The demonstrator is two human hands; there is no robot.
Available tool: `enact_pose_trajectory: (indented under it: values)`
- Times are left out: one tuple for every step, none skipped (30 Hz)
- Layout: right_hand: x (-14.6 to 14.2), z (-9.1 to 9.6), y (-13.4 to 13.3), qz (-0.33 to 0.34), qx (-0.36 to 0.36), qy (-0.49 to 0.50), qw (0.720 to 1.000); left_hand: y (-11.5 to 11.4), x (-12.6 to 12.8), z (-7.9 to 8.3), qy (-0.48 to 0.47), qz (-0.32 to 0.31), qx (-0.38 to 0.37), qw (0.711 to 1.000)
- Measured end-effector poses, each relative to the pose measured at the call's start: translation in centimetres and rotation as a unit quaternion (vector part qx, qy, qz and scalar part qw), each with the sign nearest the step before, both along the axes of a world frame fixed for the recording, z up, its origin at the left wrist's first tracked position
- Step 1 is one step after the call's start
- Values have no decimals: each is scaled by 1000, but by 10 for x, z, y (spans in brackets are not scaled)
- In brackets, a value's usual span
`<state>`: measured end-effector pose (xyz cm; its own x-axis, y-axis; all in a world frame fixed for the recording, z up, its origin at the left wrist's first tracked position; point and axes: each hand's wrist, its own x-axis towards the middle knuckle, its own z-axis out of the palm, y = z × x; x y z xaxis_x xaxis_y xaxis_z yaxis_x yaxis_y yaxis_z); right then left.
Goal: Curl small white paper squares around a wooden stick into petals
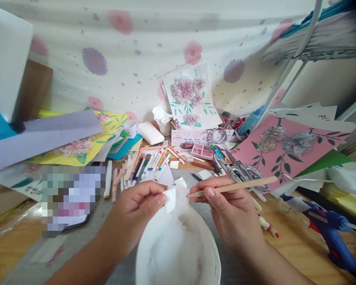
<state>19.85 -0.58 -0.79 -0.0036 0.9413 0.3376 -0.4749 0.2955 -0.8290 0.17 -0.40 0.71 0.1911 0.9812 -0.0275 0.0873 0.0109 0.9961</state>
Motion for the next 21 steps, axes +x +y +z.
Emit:
enact_pose_trajectory:
  values:
    - [1,1,1,-2,-7,8,1000,0,0,-1,-12,5,0,1000]
    - [1,3,2,-5,-14,16,1000,1,0,-2,-29,8,-4,1000]
    - [2,5,2,-9,-20,24,999,2,0,-3,-54,9,-10,998]
    - [3,6,3,-15,-25,32,999,3,0,-4,-85,8,-17,996]
    - [4,7,4,-21,-29,38,999,4,0,-4,-120,8,-23,993]
    - [6,8,5,-28,-32,42,998,5,0,-4,-152,12,-25,988]
    - [8,9,6,-33,-34,43,998,6,0,-3,-178,20,-23,984]
    - [10,10,7,-36,-36,41,998,7,0,-3,-194,33,-18,980]
    - [12,11,8,-36,-37,37,998,7,0,-2,-202,49,-14,978]
    - [14,12,10,-36,-36,33,998,8,0,-2,-206,62,-8,977]
    - [17,13,11,-35,-35,29,998,9,-1,-1,-207,73,-1,976]
    - [19,13,11,-32,-32,24,999,9,-2,-1,-208,81,8,975]
    - [21,14,12,-27,-29,18,999,9,-2,0,-208,87,18,974]
    - [22,14,12,-19,-24,11,999,10,-3,0,-208,91,27,973]
    - [24,14,11,-8,-19,3,1000,10,-3,1,-206,93,33,974]
    - [25,14,10,9,-11,-8,1000,10,-3,1,-202,91,34,974]
    - [26,14,8,30,-2,-23,999,10,-3,2,-200,88,30,975]
    - [26,14,6,50,9,-42,998,10,-2,2,-196,83,27,977]
    - [27,14,4,72,19,-69,995,10,-2,3,-191,77,26,978]
    - [27,15,1,93,30,-102,990,9,-2,3,-181,73,29,980]
    - [28,15,-1,109,40,-138,984,8,-2,3,-166,72,39,983]
